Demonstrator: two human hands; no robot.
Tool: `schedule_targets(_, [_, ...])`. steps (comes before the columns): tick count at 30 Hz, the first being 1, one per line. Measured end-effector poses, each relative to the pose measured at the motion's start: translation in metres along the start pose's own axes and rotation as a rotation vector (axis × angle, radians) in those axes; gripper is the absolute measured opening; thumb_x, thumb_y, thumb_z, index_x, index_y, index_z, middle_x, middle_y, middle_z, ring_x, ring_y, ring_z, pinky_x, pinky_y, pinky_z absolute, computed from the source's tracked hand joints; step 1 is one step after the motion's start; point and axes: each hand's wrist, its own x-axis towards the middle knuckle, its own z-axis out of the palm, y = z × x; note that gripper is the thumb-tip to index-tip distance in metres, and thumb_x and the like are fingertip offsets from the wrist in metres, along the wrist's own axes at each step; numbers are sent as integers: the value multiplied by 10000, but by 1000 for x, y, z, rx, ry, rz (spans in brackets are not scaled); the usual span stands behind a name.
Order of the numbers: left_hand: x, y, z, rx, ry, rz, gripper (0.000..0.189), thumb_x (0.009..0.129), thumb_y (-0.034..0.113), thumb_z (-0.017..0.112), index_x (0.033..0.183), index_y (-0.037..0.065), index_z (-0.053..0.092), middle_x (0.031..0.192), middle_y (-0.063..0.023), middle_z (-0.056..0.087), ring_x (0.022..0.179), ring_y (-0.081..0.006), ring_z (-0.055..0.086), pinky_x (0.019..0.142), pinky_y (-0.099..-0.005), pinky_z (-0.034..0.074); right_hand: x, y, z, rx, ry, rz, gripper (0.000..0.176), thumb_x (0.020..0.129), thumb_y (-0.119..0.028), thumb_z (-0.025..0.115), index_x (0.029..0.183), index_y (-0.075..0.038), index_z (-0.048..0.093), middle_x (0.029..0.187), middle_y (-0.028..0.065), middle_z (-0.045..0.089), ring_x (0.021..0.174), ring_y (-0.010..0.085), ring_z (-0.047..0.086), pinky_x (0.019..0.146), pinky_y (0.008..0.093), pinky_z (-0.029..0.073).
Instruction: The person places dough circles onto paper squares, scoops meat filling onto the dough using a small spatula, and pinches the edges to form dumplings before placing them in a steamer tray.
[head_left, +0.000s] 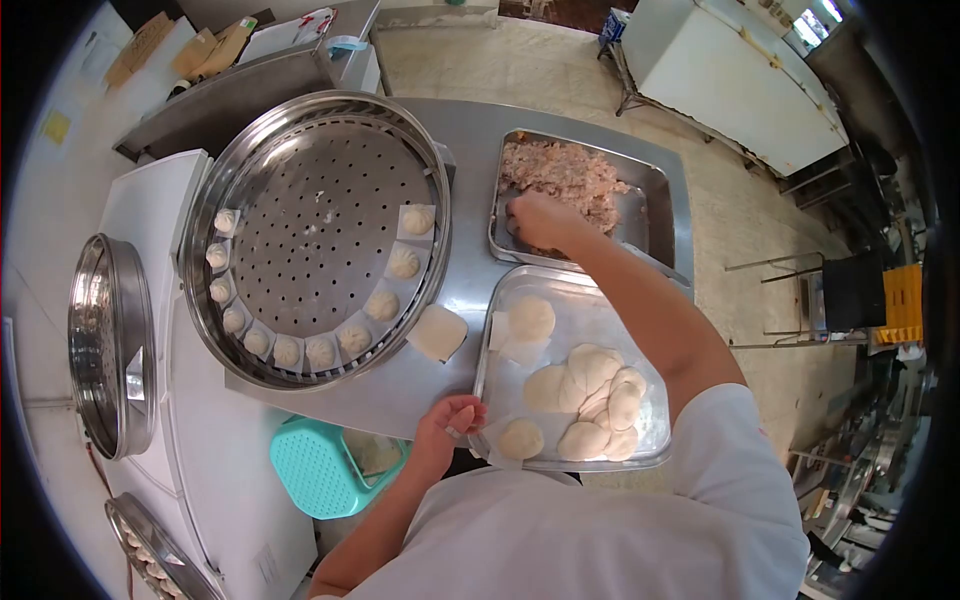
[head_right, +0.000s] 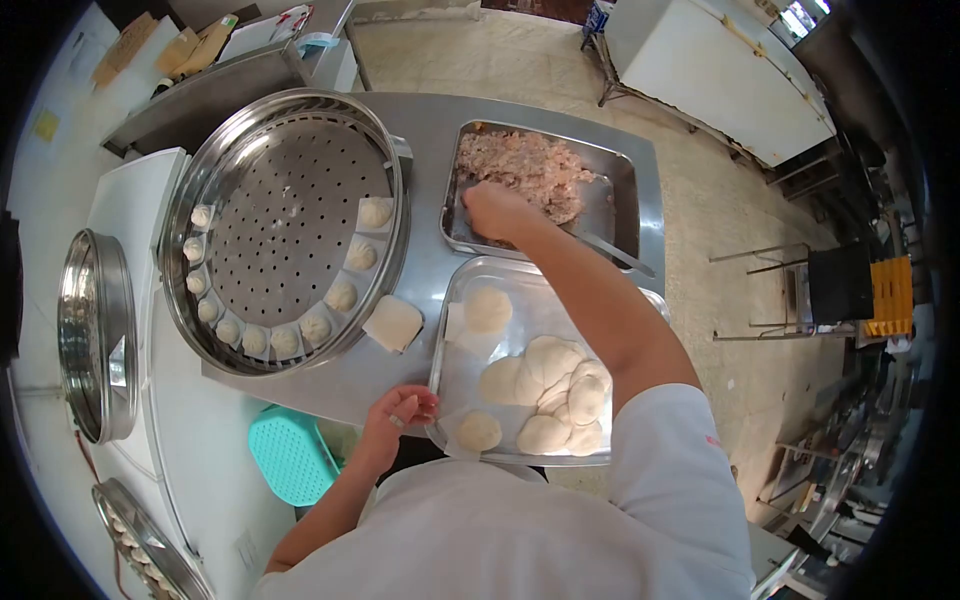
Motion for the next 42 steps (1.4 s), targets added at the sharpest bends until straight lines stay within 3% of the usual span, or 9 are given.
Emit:
schedule_targets(6, [13, 4, 5, 60, -56, 16, 336, 1072, 277, 559, 1238, -10, 614, 1139, -85, 688, 1008, -172, 653, 908, -341, 534, -52, 25, -19, 427, 369, -84, 286, 833, -188, 725, 1057, -11, 740, 962, 189, 737, 948, 329, 713, 835, 399, 566])
schedule_targets(10, [22, 9, 11, 56, -72, 1, 267, 1065, 205, 586, 1225, -8, 614, 1087, -62, 691, 977, -132, 640, 874, -296, 527, -124, 13, -24, 808, 344, -28, 356, 795, -170, 769, 1109, -11, 716, 888, 118, 705, 784, 190, 653, 749, 335, 533])
schedule_targets(13, [29, 5, 12, 97, -66, 12, 250, 1048, 182, 617, 1204, -13, 623, 1051, -59, 697, 953, -114, 635, 852, -282, 525, -178, -6, 1, 847, 270, 156, 388, 820, -130, 781, 1176, 5, 701, 913, 77, 710, 823, 118, 650, 749, 278, 531])
schedule_targets(16, [35, -3, 11, 191, -42, 50, 227, 1028, 159, 648, 1169, -19, 640, 998, -52, 702, 906, -104, 634, 818, -269, 525, -211, -24, 40, 717, 282, 185, 398, 826, -134, 778, 1186, 14, 693, 922, 101, 720, 813, 149, 666, 746, 303, 545])
schedule_targets(20, [46, -18, 5, 256, 23, 88, 200, 1010, 140, 671, 1118, -27, 664, 927, -36, 706, 837, -96, 635, 772, -267, 530, -224, -56, 74, 812, 281, 171, 425, 805, -170, 772, 1181, 12, 694, 933, 217, 719, 805, 327, 682, 764, 393, 552])
schedule_targets(26, [21, 2, 1, 850, 8, 259, 269, 853, 169, 825, 1060, 51, 700, 861, -79, 689, 764, -161, 641, 697, -306, 518, -248, -86, 83, 789, 166, 109, 415, 848, -142, 758, 1217, 27, 675, 943, 167, 723, 773, 220, 664, 728, 347, 545])
schedule_targets(32, [23, -19, 13, 1291, -53, 734, 407, 657, 256, 906, 963, 86, 698, 944, -76, 646, 935, -318, 614, 791, -435, 503, -270, -95, 102, 805, 147, 164, 416, 853, -138, 758, 1226, 28, 673, 920, 146, 719, 751, 190, 641, 702, 335, 532])
schedule_targets(35, [37, -23, 14, 1490, -90, 660, 426, 666, 285, 881, 975, 77, 674, 1067, -115, 615, 1037, -314, 583, 877, -430, 473, -278, -99, 104, 830, 136, 182, 419, 852, -129, 761, 1231, 26, 673, 917, 135, 720, 736, 173, 631, 691, 328, 530])
schedule_targets(42, [76, -20, -6, 1381, -235, 732, 365, 673, 256, 872, 938, 93, 683, 911, -82, 657, 920, -291, 624, 832, -419, 486, -298, -96, 115, 902, 222, 249, 418, 854, -122, 773, 1231, 26, 673, 908, 111, 707, 709, 143, 615, 688, 298, 528])
